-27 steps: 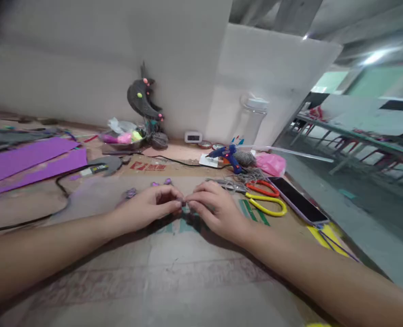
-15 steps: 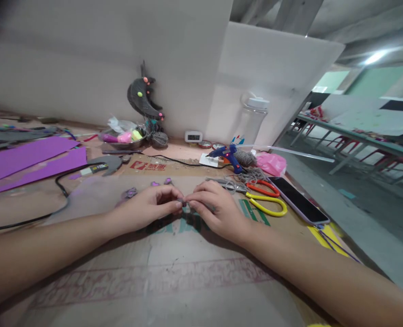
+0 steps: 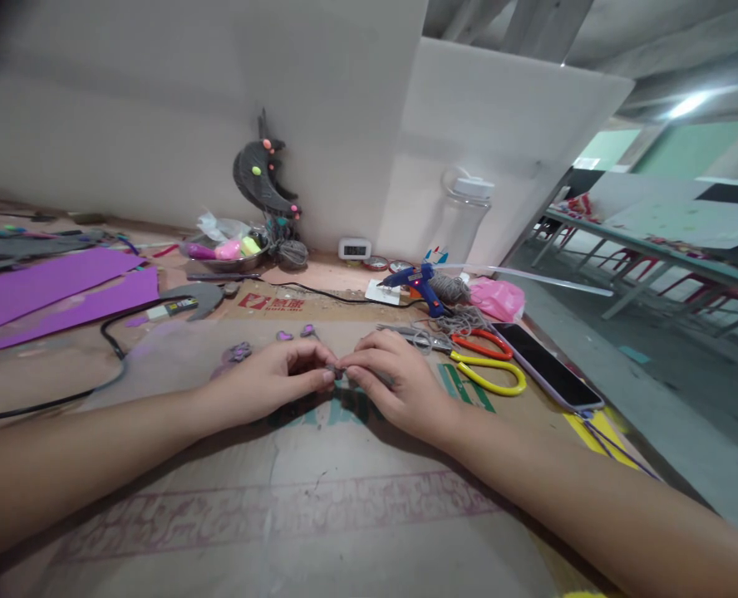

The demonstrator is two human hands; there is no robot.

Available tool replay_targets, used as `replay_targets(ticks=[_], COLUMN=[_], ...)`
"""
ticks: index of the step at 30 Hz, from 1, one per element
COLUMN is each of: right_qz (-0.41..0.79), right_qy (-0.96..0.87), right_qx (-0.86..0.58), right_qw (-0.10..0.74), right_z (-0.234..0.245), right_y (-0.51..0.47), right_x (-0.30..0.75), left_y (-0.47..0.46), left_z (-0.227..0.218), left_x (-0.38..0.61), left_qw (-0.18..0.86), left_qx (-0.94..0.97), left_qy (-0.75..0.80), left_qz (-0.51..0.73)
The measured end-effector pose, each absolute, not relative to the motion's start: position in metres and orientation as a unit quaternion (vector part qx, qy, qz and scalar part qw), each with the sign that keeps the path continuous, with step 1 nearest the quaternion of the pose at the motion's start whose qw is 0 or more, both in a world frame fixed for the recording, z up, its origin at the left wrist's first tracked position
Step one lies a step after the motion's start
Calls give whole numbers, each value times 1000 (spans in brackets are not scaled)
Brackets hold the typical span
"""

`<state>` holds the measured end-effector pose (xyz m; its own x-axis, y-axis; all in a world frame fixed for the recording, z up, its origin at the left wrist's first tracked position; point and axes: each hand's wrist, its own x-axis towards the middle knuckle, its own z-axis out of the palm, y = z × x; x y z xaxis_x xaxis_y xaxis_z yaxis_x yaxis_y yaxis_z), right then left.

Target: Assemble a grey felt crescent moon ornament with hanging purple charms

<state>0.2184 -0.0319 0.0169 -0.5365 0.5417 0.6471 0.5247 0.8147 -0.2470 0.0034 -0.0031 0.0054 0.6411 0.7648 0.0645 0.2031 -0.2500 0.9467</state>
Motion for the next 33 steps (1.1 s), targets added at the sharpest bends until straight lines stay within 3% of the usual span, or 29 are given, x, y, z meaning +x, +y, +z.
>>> replay_targets(ticks=[33], right_qz=[28], right_qy=[-877], right_qx=[-300], right_qw=[374], right_z=[17], right_y=[-32], right_x=[219], left_y=[-3], left_z=[7], left_x=[4], left_qw=[523], left_qx=[742], left_qy=[324], left_qz=[266])
